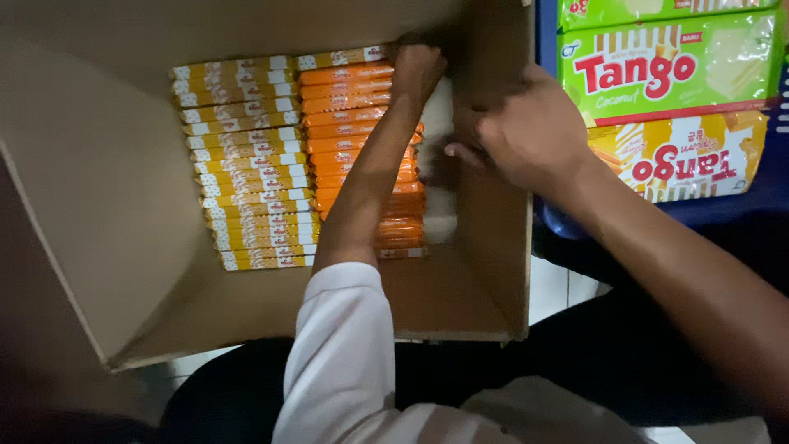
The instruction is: The person transfers packets of Tango snacks from a cardboard box into a blue plastic basket. They pick up stacks of orange, green, and brown packets and place them into the basket, arranging them in rows.
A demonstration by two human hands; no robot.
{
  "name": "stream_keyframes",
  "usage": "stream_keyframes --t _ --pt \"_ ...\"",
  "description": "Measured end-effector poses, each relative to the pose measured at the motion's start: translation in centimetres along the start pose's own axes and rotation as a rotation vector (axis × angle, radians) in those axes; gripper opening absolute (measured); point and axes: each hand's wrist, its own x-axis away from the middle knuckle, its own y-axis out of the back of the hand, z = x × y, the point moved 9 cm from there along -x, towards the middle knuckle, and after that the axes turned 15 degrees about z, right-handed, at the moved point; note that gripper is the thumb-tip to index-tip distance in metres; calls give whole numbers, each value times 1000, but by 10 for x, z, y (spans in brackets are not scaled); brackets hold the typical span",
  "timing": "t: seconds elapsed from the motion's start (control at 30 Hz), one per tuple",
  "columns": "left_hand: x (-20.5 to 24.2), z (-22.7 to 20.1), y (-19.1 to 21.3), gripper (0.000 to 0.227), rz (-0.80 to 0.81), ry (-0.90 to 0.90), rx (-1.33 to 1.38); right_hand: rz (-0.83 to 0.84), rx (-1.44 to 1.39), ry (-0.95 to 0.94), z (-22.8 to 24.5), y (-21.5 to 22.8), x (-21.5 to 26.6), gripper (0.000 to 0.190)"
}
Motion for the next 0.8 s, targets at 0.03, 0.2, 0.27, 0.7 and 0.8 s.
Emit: stream_keyframes --t 0.03,0.2,0.27,0.7,0.8 --pt "5 6 3 17 -104 13 -7 4 2 -10 -2 -7 -1 49" --pt "44 25 29 17 -321 -2 -48 -10 -42 4 -1 6 -3 48" --pt "66 43 50 7 -358 128 -87 95 -9 -23 -2 -5 -5 48" --pt "201 123 233 24 -1017 181 1118 -779 -878 113 -54 67 36 89" --pt "235 99 321 22 -1202 296 1027 -625 -1189 146 -73 71 34 127"
